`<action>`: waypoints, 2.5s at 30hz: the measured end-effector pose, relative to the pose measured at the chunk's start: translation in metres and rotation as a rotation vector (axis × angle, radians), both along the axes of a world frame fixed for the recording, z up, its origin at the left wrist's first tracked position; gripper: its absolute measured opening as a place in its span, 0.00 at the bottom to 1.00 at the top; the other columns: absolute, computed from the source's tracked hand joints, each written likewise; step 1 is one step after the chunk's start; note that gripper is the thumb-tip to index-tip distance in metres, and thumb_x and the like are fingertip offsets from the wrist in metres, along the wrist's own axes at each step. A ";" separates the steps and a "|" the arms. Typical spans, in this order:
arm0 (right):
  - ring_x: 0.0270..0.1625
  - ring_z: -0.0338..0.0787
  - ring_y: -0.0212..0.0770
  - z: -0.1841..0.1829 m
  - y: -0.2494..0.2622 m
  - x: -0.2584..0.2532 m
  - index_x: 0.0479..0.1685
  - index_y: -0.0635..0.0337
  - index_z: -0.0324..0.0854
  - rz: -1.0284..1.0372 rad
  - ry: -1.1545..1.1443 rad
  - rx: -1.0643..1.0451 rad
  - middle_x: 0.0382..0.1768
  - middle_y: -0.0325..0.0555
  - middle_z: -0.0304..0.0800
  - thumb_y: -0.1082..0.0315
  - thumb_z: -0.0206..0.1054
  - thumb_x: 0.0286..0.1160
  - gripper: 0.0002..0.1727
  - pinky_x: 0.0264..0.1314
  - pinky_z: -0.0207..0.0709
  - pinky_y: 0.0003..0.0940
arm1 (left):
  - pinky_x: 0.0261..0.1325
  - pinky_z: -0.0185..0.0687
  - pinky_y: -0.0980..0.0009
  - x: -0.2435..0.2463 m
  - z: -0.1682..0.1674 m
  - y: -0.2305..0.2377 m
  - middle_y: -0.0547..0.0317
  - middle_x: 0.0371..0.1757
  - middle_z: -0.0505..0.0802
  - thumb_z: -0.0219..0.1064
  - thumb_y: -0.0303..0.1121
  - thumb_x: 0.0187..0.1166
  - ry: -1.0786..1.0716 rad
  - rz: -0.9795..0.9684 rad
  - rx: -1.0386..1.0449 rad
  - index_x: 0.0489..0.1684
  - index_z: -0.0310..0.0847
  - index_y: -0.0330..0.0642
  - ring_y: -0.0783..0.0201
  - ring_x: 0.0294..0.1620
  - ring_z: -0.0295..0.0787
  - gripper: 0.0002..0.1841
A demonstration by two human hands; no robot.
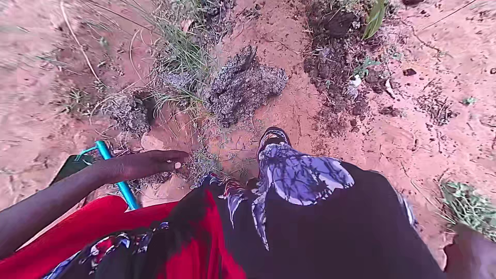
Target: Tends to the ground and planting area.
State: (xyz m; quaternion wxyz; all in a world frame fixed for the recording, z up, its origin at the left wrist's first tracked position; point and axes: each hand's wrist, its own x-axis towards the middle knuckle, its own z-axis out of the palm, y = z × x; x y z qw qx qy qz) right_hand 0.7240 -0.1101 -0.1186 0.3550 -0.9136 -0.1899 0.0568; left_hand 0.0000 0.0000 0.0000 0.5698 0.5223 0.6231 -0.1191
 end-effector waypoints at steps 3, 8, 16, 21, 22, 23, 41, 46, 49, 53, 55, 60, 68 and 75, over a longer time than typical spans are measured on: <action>0.95 0.50 0.60 -0.011 0.071 -0.125 0.86 0.80 0.56 0.347 0.144 0.132 0.91 0.79 0.42 0.78 0.74 0.63 0.46 0.93 0.48 0.37 | 0.73 0.73 0.62 0.016 0.014 0.002 0.48 0.76 0.83 0.57 0.33 0.91 0.031 -0.026 0.000 0.86 0.67 0.43 0.60 0.71 0.81 0.24; 0.90 0.58 0.74 0.073 0.193 -0.253 0.77 0.71 0.75 1.298 -0.036 0.009 0.88 0.78 0.55 0.71 0.73 0.73 0.31 0.87 0.56 0.65 | 0.82 0.65 0.43 0.018 0.016 0.017 0.35 0.78 0.80 0.60 0.38 0.91 0.182 -0.343 0.140 0.88 0.64 0.39 0.40 0.79 0.77 0.28; 0.93 0.54 0.67 0.197 0.327 -0.398 0.95 0.54 0.52 2.046 -0.835 -0.372 0.93 0.56 0.56 0.44 0.83 0.63 0.59 0.87 0.56 0.65 | 0.80 0.63 0.35 0.058 0.019 0.081 0.24 0.80 0.75 0.58 0.48 0.91 0.217 -0.261 0.107 0.95 0.42 0.34 0.30 0.80 0.73 0.41; 0.87 0.65 0.64 0.170 0.356 -0.453 0.89 0.51 0.66 2.132 -0.736 -0.579 0.85 0.56 0.70 0.38 0.79 0.65 0.51 0.79 0.56 0.70 | 0.71 0.76 0.44 0.084 -0.060 0.101 0.29 0.78 0.76 0.63 0.42 0.88 -0.209 0.502 0.252 0.95 0.40 0.40 0.38 0.73 0.80 0.42; 0.86 0.65 0.63 0.165 0.357 -0.455 0.86 0.51 0.70 2.124 -0.698 -0.582 0.85 0.55 0.70 0.38 0.79 0.64 0.48 0.77 0.57 0.70 | 0.70 0.78 0.44 0.090 -0.069 0.099 0.28 0.78 0.75 0.66 0.38 0.86 -0.256 0.590 0.289 0.94 0.43 0.39 0.38 0.71 0.80 0.41; 0.84 0.68 0.62 0.163 0.358 -0.455 0.83 0.50 0.75 2.111 -0.654 -0.556 0.84 0.52 0.72 0.39 0.81 0.62 0.46 0.74 0.60 0.70 | 0.68 0.80 0.46 0.094 -0.079 0.097 0.27 0.76 0.75 0.69 0.34 0.83 -0.253 0.629 0.347 0.93 0.46 0.37 0.38 0.68 0.82 0.41; 0.91 0.55 0.73 0.109 0.497 -0.380 0.89 0.57 0.65 1.730 -0.041 -0.364 0.91 0.66 0.56 0.49 0.66 0.85 0.37 0.85 0.47 0.77 | 0.76 0.78 0.55 0.090 -0.113 0.150 0.30 0.73 0.81 0.80 0.24 0.68 -0.288 0.834 0.763 0.82 0.58 0.26 0.47 0.73 0.82 0.42; 0.79 0.73 0.66 0.088 0.440 -0.343 0.97 0.48 0.43 1.516 0.391 -0.354 0.83 0.68 0.67 0.56 0.64 0.84 0.44 0.72 0.68 0.66 | 0.69 0.84 0.56 0.092 -0.129 0.149 0.31 0.69 0.83 0.80 0.21 0.66 -0.390 0.950 0.798 0.83 0.58 0.28 0.48 0.66 0.87 0.43; 0.76 0.76 0.64 0.071 0.435 -0.329 0.93 0.49 0.54 1.554 0.471 -0.340 0.84 0.65 0.67 0.59 0.76 0.72 0.47 0.71 0.73 0.66 | 0.72 0.82 0.56 0.100 -0.130 0.145 0.28 0.75 0.80 0.77 0.26 0.73 -0.350 0.887 0.783 0.92 0.47 0.33 0.47 0.68 0.88 0.48; 0.80 0.71 0.63 0.077 0.439 -0.341 0.89 0.48 0.57 1.600 0.471 -0.406 0.88 0.62 0.58 0.65 0.78 0.69 0.46 0.72 0.70 0.66 | 0.77 0.78 0.65 0.094 -0.119 0.149 0.33 0.80 0.76 0.81 0.24 0.65 -0.439 0.835 0.745 0.91 0.45 0.28 0.56 0.76 0.81 0.53; 0.80 0.71 0.63 0.080 0.436 -0.349 0.91 0.48 0.54 1.563 0.508 -0.405 0.88 0.64 0.57 0.69 0.80 0.65 0.51 0.73 0.72 0.64 | 0.75 0.79 0.69 0.093 -0.116 0.148 0.36 0.80 0.77 0.80 0.21 0.63 -0.546 0.898 0.715 0.92 0.45 0.29 0.61 0.75 0.81 0.53; 0.75 0.77 0.58 0.085 0.423 -0.342 0.90 0.49 0.57 1.464 0.645 -0.358 0.82 0.64 0.67 0.69 0.78 0.66 0.48 0.70 0.76 0.56 | 0.66 0.85 0.73 0.092 -0.092 0.150 0.43 0.68 0.86 0.78 0.23 0.67 -0.639 0.987 0.737 0.86 0.58 0.28 0.68 0.62 0.88 0.43; 0.40 0.88 0.27 0.157 0.407 -0.310 0.84 0.42 0.61 1.350 0.692 0.090 0.50 0.36 0.85 0.60 0.75 0.57 0.45 0.40 0.86 0.27 | 0.66 0.86 0.68 0.099 0.036 0.195 0.52 0.69 0.86 0.80 0.27 0.68 -0.631 0.751 0.993 0.86 0.65 0.41 0.67 0.63 0.88 0.42; 0.41 0.90 0.22 0.268 0.499 -0.315 0.50 0.40 0.78 1.363 0.656 0.541 0.37 0.23 0.90 0.58 0.59 0.85 0.05 0.45 0.86 0.22 | 0.50 0.89 0.73 0.100 0.179 0.329 0.60 0.39 0.92 0.68 0.28 0.82 -0.632 0.501 1.295 0.42 0.84 0.37 0.68 0.41 0.92 0.04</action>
